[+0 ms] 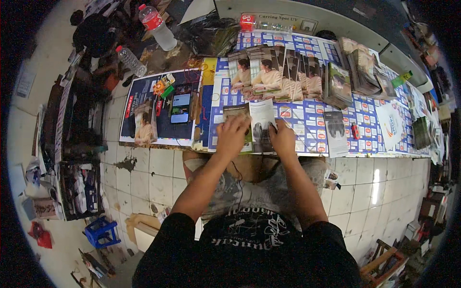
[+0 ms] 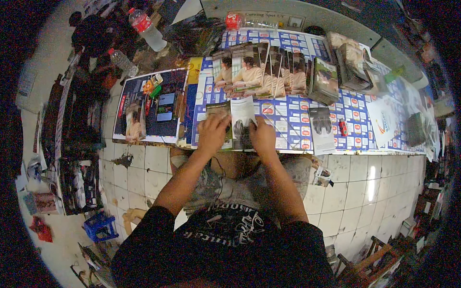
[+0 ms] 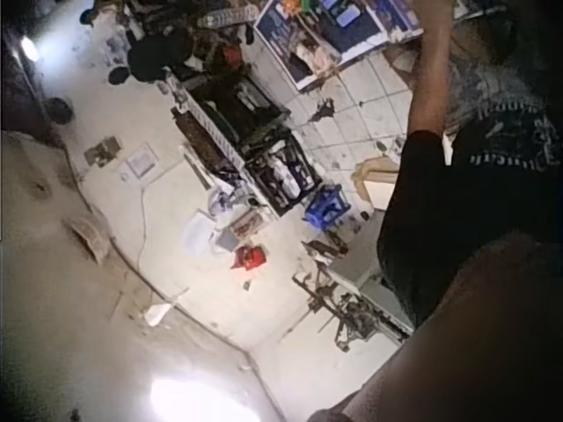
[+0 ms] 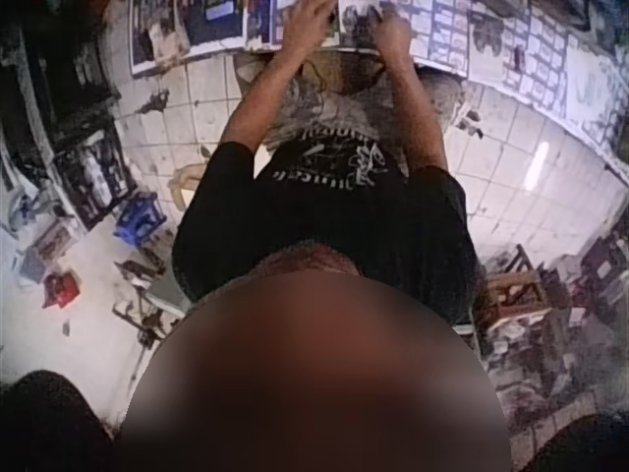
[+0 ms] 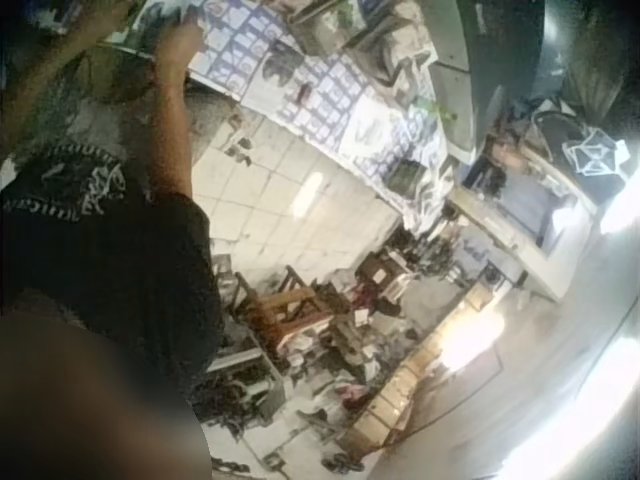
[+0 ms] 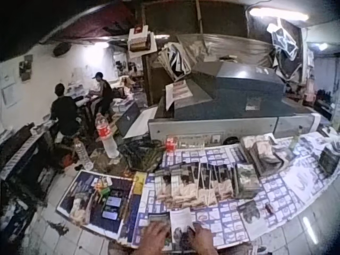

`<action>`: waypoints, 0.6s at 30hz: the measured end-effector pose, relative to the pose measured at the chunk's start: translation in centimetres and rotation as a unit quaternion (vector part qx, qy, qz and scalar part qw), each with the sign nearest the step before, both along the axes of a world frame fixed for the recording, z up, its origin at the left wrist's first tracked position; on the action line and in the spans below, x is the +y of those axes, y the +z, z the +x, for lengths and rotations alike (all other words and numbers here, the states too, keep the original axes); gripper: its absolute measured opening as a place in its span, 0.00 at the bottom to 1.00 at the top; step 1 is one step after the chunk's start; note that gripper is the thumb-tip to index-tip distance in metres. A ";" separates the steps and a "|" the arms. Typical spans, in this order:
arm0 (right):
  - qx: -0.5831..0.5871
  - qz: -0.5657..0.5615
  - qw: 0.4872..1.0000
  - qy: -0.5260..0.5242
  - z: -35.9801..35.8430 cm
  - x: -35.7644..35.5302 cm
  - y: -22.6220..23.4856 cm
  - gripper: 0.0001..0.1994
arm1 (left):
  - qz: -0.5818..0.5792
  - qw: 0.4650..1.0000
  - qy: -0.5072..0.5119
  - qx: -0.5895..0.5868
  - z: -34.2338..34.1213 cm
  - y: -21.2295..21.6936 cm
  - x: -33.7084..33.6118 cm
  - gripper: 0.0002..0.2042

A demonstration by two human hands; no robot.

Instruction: Sorting and stacking printed booklets on a work table.

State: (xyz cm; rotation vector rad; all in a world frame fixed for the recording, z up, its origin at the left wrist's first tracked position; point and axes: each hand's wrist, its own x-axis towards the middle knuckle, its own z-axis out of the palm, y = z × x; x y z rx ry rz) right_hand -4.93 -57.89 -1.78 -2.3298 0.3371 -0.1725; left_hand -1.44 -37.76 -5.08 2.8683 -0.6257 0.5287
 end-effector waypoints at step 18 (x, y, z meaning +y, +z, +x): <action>-0.157 -0.103 0.967 0.174 1.0 2.2 -1.9 0.25 | -0.267 0.949 -0.050 0.162 1.3 -0.5 4.7 0.19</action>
